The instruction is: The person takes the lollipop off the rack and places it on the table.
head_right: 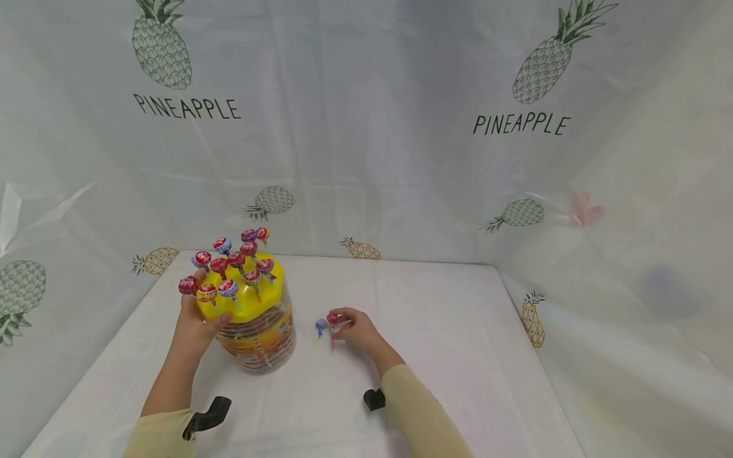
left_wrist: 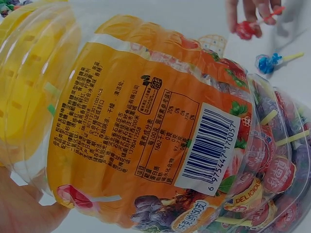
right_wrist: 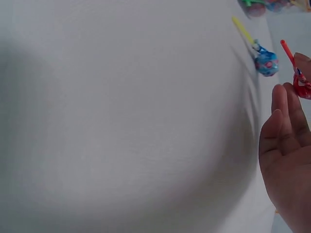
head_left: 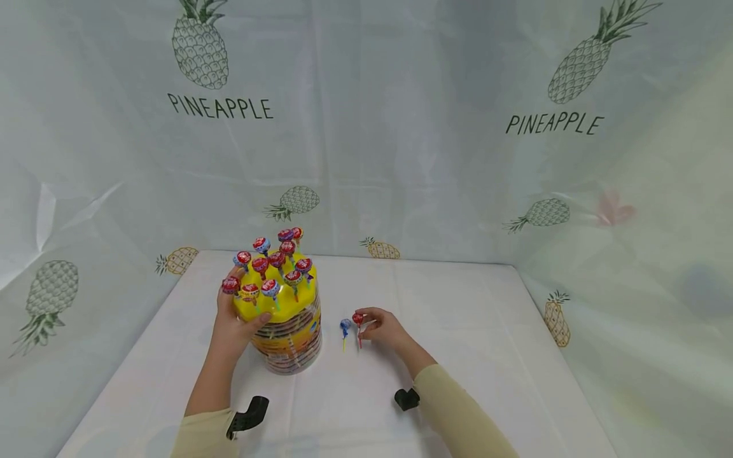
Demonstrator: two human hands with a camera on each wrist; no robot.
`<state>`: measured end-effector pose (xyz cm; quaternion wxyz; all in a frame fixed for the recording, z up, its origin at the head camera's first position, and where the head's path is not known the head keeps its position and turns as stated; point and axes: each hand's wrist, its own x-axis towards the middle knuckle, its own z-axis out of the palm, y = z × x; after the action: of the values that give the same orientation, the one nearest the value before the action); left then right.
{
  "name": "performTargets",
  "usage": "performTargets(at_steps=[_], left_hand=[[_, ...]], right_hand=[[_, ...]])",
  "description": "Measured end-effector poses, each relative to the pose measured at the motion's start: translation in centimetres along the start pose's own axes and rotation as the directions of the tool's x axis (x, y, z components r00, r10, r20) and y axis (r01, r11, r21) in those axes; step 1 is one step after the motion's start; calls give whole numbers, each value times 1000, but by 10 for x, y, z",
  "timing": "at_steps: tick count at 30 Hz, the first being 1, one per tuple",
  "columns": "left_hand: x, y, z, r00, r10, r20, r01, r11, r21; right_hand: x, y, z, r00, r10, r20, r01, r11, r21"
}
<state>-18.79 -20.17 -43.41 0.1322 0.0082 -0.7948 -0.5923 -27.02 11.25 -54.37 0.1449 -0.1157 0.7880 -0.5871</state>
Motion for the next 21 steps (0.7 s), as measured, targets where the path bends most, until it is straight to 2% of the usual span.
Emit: performTargets(at_steps=[5, 12, 17, 21], left_hand=[[1, 0, 0, 1000, -14, 2, 14, 1000, -10], [2, 0, 0, 1000, -29, -2, 29, 1000, -7], [3, 0, 0, 999, -44, -1, 44, 999, -15], [2, 0, 1, 1000, -25, -9, 25, 1000, -14]], right_hand=[[3, 12, 3, 1000, 25, -16, -26, 998, -49], [5, 18, 4, 1000, 9, -5, -10, 996, -84], [6, 19, 4, 1000, 16, 4, -15, 995, -94], [6, 17, 4, 1000, 26, 2, -25, 993, -113]])
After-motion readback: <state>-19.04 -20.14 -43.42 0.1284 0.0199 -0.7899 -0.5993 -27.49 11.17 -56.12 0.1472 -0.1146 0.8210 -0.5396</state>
